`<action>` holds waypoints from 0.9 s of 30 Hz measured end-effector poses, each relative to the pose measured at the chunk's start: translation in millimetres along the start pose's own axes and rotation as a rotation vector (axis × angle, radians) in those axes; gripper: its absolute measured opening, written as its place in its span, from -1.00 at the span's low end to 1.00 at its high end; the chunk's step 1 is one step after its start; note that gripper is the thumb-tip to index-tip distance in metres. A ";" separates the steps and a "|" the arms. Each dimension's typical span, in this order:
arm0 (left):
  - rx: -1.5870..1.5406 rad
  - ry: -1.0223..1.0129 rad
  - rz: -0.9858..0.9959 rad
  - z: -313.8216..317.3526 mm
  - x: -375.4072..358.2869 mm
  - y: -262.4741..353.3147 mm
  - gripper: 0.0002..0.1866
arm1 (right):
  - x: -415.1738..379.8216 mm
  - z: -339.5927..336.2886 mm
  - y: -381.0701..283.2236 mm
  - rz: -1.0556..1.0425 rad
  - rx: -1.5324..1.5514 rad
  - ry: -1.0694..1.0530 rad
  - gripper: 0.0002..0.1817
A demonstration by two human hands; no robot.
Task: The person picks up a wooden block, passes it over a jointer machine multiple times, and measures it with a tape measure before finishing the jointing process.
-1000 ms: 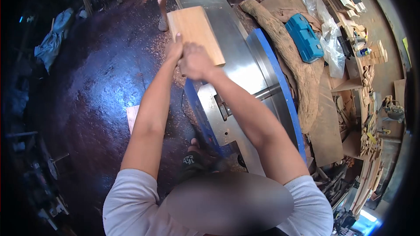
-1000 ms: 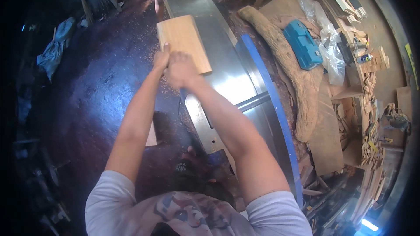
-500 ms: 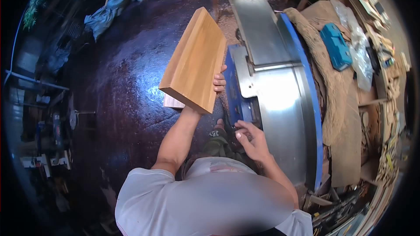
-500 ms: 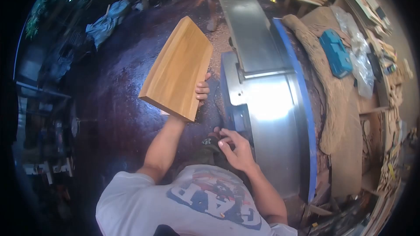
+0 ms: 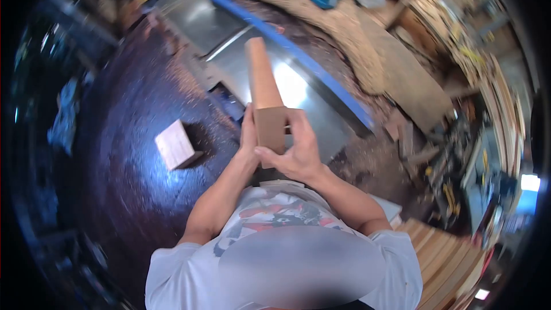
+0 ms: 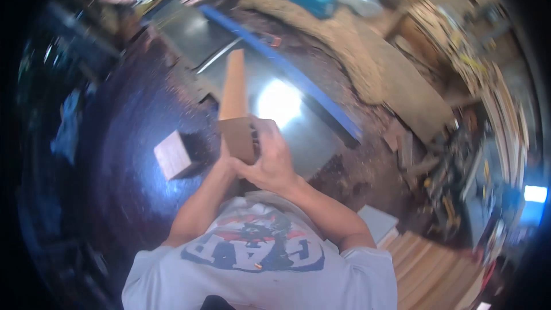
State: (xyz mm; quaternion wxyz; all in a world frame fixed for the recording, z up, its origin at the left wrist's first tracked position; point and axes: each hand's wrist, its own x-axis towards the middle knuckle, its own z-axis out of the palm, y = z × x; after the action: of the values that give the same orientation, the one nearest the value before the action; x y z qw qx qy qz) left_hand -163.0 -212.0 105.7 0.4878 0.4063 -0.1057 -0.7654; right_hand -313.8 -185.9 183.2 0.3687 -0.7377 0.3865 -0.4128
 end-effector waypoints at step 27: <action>0.818 0.037 0.330 43.1 -0.8 -97.4 0.07 | -151.7 -25.9 126.7 0.538 -0.283 0.246 -0.25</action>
State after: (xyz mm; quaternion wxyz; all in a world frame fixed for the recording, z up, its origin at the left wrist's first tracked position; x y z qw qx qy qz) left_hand -258.5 -172.5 79.6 0.4043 0.5572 -0.4547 -0.5651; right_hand -425.3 -113.5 34.7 0.3090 -0.5976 0.6627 -0.3289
